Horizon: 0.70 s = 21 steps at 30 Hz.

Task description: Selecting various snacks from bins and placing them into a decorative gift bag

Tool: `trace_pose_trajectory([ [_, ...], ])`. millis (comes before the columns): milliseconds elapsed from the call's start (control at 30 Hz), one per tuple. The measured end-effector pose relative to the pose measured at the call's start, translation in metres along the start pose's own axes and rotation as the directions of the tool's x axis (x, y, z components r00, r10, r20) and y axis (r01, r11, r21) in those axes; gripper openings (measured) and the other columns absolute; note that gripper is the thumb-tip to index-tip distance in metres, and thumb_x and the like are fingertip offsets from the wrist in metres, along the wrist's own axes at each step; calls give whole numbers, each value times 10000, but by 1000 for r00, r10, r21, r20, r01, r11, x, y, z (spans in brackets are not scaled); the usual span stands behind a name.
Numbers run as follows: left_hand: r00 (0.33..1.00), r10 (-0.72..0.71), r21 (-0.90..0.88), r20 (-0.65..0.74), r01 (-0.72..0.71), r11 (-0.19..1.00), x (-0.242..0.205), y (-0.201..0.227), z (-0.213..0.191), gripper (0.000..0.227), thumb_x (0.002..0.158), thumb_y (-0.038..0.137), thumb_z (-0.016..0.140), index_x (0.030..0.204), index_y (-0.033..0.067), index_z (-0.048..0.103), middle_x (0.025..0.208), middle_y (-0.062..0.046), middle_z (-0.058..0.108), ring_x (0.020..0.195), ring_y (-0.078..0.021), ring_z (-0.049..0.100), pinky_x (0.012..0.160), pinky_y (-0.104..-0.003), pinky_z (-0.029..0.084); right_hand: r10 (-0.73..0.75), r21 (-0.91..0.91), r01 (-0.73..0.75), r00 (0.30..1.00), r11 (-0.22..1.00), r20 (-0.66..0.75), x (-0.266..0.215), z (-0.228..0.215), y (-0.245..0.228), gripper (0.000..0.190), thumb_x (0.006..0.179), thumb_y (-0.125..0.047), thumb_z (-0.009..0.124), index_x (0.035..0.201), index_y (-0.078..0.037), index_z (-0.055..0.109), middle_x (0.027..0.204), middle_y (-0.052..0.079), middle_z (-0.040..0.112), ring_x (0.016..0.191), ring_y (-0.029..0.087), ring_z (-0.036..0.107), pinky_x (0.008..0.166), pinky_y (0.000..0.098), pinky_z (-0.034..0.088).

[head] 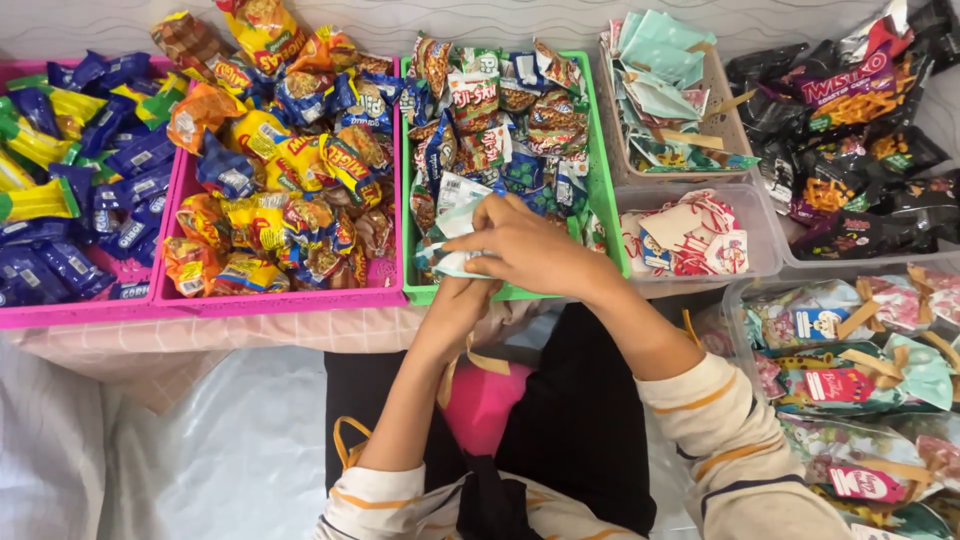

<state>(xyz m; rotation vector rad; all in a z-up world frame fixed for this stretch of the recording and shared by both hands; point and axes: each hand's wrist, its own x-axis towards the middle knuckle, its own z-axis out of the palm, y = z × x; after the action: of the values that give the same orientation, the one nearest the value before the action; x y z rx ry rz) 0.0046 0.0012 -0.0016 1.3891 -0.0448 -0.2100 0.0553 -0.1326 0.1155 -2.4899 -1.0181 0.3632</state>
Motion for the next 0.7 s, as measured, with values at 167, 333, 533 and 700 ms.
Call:
trace_pose_trajectory([
  [167, 995, -92, -126, 24, 95, 988, -6, 22, 4, 314, 1053, 194, 473, 879, 12, 660, 621, -4, 474, 511, -55, 372, 432, -198, 313, -13, 261, 131, 911, 957, -411, -22, -9, 4, 338, 952, -101, 668, 1289, -105, 696, 1136, 131, 614, 1122, 322, 615, 1013, 443, 486],
  [333, 976, 57, 168, 210, -94, 981, 28, -9, -23, 305, 930, 76, 554, 1143, -56, 727, 910, -204, 761, 864, -260, 734, 801, -394, 615, 132, 341, 132, 748, 931, -650, -58, 5, 26, 244, 959, -135, 699, 1201, -159, 722, 1117, 36, 633, 1106, 229, 644, 996, 356, 497],
  [533, 993, -114, -262, 17, 115, 958, 37, 17, -30, 366, 1060, 262, 449, 1286, 38, 629, 1092, -74, 760, 1069, -151, 722, 949, -300, 545, 274, 427, 54, 693, 903, -667, -107, 35, 58, 179, 920, -55, 706, 1084, -113, 743, 1038, 100, 677, 1035, 311, 682, 951, 425, 503],
  [700, 985, -161, -323, -63, 133, 937, 29, 24, -24, 368, 1087, 290, 440, 1255, 25, 633, 1063, -114, 746, 1040, -203, 726, 943, -318, 559, 393, 340, -206, 595, 918, -701, -159, 45, 151, 218, 887, 28, 685, 1094, -34, 716, 924, 205, 686, 919, 425, 677, 842, 515, 523],
])
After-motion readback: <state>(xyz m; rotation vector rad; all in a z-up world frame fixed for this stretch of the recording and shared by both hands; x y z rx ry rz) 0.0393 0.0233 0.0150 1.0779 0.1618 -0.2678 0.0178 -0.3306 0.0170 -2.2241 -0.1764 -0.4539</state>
